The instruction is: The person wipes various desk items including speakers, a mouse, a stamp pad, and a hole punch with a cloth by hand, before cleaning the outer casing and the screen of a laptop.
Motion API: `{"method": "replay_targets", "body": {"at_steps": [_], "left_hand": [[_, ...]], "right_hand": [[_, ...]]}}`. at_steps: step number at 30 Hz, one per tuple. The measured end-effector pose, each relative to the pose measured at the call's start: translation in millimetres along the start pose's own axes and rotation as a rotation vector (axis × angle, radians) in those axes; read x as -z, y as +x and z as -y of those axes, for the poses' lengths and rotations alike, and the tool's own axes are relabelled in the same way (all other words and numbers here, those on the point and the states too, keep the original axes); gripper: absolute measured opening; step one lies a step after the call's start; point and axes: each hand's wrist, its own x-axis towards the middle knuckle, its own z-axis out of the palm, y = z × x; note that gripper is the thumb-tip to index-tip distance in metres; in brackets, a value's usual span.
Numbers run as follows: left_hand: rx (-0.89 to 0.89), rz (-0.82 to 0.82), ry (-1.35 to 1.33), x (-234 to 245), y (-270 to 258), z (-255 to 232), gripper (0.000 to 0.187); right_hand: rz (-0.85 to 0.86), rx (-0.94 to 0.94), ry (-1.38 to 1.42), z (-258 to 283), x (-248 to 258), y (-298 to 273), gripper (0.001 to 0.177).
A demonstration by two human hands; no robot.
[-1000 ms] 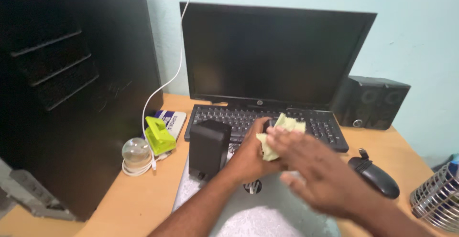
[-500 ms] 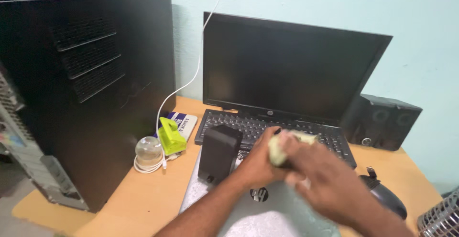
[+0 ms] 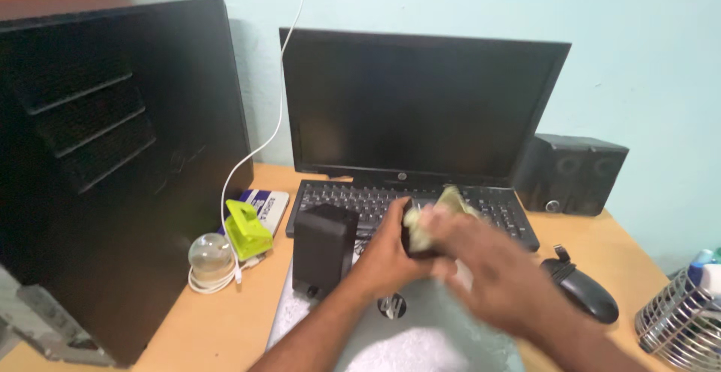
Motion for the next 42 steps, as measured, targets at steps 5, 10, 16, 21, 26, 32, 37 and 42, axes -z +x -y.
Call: {"method": "replay_targets", "body": {"at_steps": [5, 10, 16, 21, 26, 32, 37, 42], "left_hand": [[0.038, -0.008, 0.012, 0, 5, -2, 0.112], [0.132, -0.052, -0.166, -10, 10, 5, 0.103], [0.398, -0.191, -0.724, -4, 13, 10, 0.094], [0.274, -0.065, -0.954, -9, 8, 0, 0.086], [0.329, -0.029, -0.97, -18, 4, -5, 0.082], [0.067, 0.064, -0.895, -7, 4, -12, 0.074], [0.172, 0.122, -0.92, -5, 4, -16, 0.072], [0.283, 0.149, -0.182, -7, 4, -10, 0.075]], "right_hand": [[-0.052, 0.031, -0.016, -11, -10, -5, 0.045], [-0.297, -0.427, 0.48, -34, -27, 1, 0.03], [-0.167, -0.277, 0.468, -23, -69, -29, 0.074], [0.033, -0.346, 0.509, -37, -65, -22, 0.086], [-0.095, -0.381, 0.418, -21, -55, -17, 0.092], [-0.336, -0.67, 1.112, -41, -51, -23, 0.067], [-0.297, -0.655, 1.223, -79, -13, -30, 0.043], [-0.161, -0.699, 1.133, -86, 12, -39, 0.032]]}}
